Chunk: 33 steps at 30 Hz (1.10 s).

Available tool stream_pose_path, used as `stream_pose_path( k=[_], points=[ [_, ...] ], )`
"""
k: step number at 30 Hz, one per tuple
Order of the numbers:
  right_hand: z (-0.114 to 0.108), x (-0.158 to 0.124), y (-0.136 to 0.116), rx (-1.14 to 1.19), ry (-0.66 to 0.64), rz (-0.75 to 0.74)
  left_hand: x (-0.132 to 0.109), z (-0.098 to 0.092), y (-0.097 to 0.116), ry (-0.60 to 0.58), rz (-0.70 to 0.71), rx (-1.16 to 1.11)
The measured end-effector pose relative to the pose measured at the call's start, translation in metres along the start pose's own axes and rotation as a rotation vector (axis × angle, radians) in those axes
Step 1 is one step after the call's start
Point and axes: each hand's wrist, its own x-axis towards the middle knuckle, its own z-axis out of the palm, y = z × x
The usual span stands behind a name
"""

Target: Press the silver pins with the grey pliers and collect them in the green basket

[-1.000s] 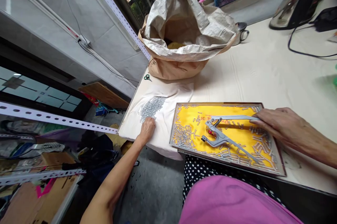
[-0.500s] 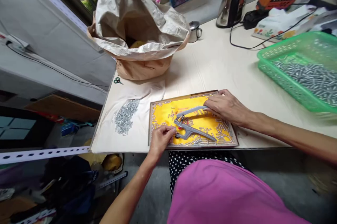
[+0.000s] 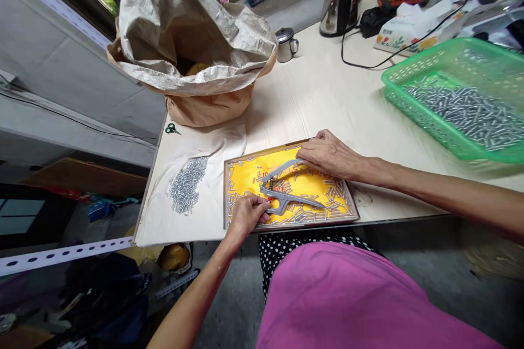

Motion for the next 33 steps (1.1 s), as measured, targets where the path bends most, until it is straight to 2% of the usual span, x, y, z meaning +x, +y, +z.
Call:
stream_pose_path(
  k=[4, 8, 16, 20, 25, 33],
  points=[
    [-0.001, 0.004, -0.009, -0.093, 0.019, -0.026, -0.002, -0.002, 0.009, -0.055, -0.032, 0.059],
    [-0.003, -0.001, -0.031, -0.183, -0.036, 0.035, -0.005, -0.002, 0.008, -0.058, 0.000, 0.089],
    [0.002, -0.022, -0.066, -0.150, -0.128, 0.130, -0.006, -0.001, 0.004, -0.038, 0.040, 0.158],
    [0.002, -0.024, -0.075, -0.148, -0.124, 0.146, -0.008, -0.002, 0.003, -0.040, 0.077, 0.216],
    [0.004, -0.023, -0.083, -0.128, -0.106, 0.181, -0.010, -0.001, 0.001, -0.049, 0.095, 0.174],
    [0.014, -0.029, -0.080, -0.119, -0.106, 0.192, -0.009, -0.001, -0.008, -0.017, 0.121, 0.132]
  ],
)
